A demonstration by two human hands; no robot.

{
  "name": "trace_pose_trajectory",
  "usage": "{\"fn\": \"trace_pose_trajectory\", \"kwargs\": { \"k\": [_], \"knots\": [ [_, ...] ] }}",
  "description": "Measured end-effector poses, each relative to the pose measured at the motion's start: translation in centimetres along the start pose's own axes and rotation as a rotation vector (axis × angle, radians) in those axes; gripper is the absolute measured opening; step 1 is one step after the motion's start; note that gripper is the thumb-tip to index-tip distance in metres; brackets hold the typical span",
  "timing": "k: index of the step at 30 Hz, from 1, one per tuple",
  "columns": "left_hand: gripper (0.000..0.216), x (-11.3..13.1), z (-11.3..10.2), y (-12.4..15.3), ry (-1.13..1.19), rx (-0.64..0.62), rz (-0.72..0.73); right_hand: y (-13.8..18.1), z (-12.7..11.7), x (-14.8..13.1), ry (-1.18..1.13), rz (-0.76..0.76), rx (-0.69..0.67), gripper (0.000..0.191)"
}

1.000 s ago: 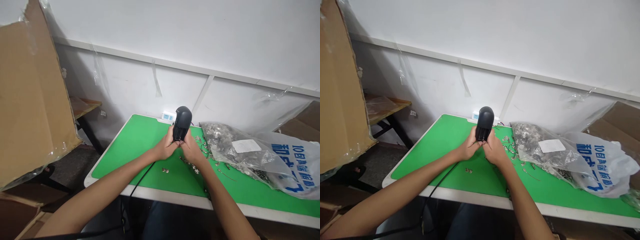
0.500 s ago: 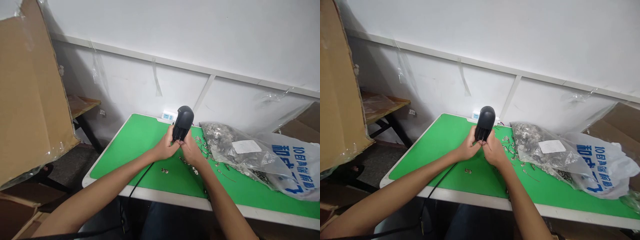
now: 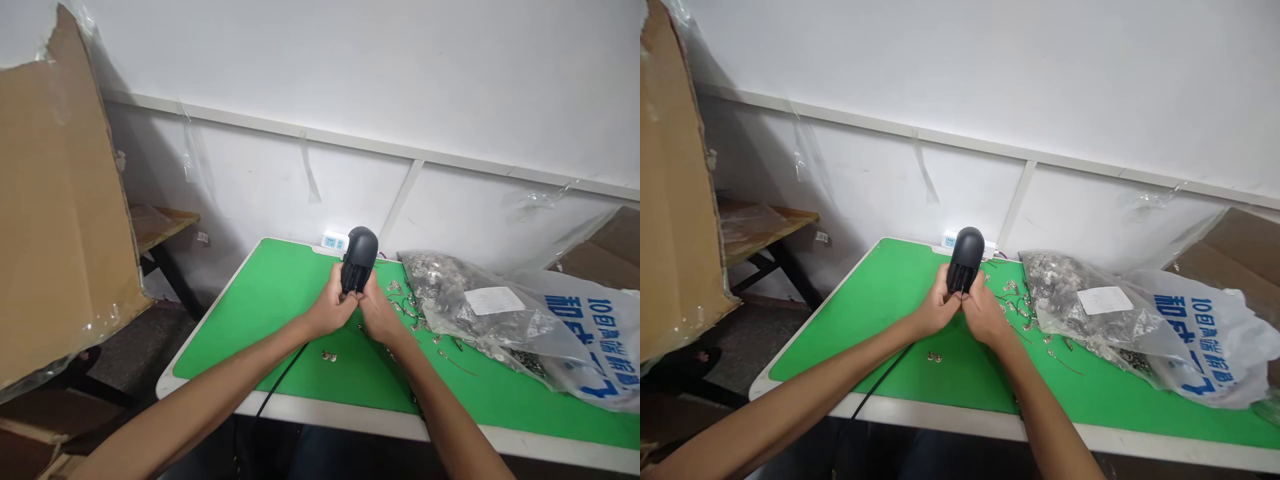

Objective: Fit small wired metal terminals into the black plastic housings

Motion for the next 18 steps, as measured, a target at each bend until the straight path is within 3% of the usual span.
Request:
{"fn": "trace_pose_trajectory", "kwargs": {
  "k": [7, 18],
  "knots": [
    [0.035, -0.4, -0.2, 0.1, 0.037, -0.043, -0.062, -0.3, 0.0, 0.1, -0.016, -0.021, 0.013, 0.032],
    [0.031, 0.5, -1.2, -0.6, -0.167, -0.095, 0.004, -0.3, 0.0, 0.0, 0.008, -0.007, 0.007, 0.045]
  ]
}}
Point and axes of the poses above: each hand's wrist, its own y-axis away from the middle knuckle, its own z-axis out of the palm, x = y × z, the point moved 2 cm from there along -y, towards the middle knuckle, and after that the axes turned 7 degrees about z, right-handed, at the moved point
